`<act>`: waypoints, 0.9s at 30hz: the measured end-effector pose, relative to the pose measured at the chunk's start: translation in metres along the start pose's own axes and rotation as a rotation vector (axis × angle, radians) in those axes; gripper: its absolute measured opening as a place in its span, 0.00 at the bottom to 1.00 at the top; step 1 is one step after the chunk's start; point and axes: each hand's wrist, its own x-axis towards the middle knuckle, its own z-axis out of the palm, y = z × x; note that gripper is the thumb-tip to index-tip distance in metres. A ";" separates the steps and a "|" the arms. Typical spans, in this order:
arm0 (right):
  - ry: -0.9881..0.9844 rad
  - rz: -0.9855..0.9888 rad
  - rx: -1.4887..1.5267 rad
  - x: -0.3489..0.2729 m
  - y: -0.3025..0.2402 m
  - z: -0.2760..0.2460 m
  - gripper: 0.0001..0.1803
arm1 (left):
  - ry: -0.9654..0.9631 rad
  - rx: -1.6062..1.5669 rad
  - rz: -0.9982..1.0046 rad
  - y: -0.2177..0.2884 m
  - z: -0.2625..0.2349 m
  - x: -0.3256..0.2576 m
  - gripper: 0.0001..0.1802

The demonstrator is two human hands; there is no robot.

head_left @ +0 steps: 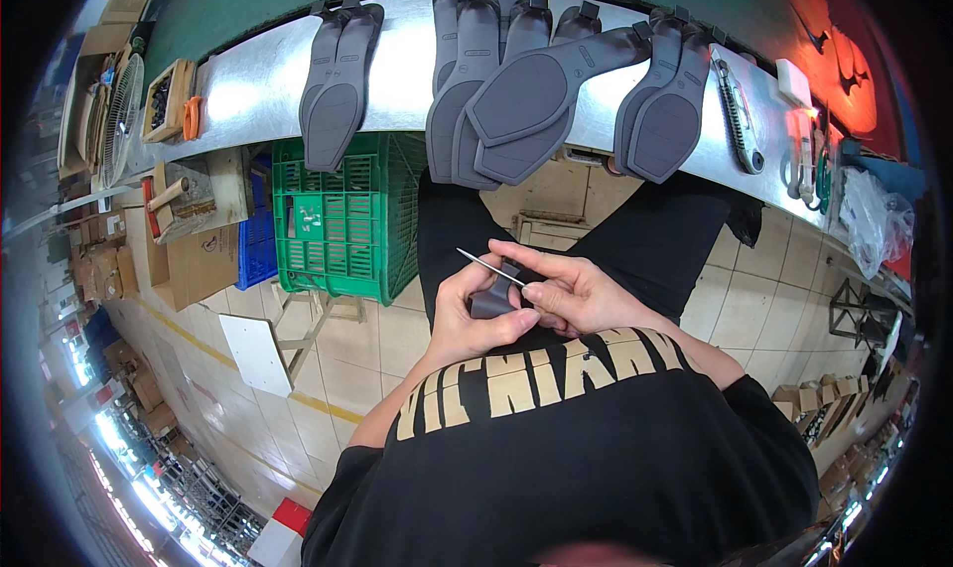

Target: Inspecting and finishing shoe soles and heel components at a factory workbench.

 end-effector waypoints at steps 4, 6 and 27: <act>-0.005 0.037 0.059 0.001 0.005 -0.005 0.28 | 0.004 0.038 0.021 0.002 0.002 0.002 0.22; -0.027 0.034 0.090 0.002 0.007 -0.006 0.28 | -0.019 0.091 0.069 -0.001 0.000 0.000 0.22; -0.003 0.052 0.126 0.000 0.010 -0.005 0.27 | -0.025 0.010 0.052 -0.015 0.001 -0.002 0.21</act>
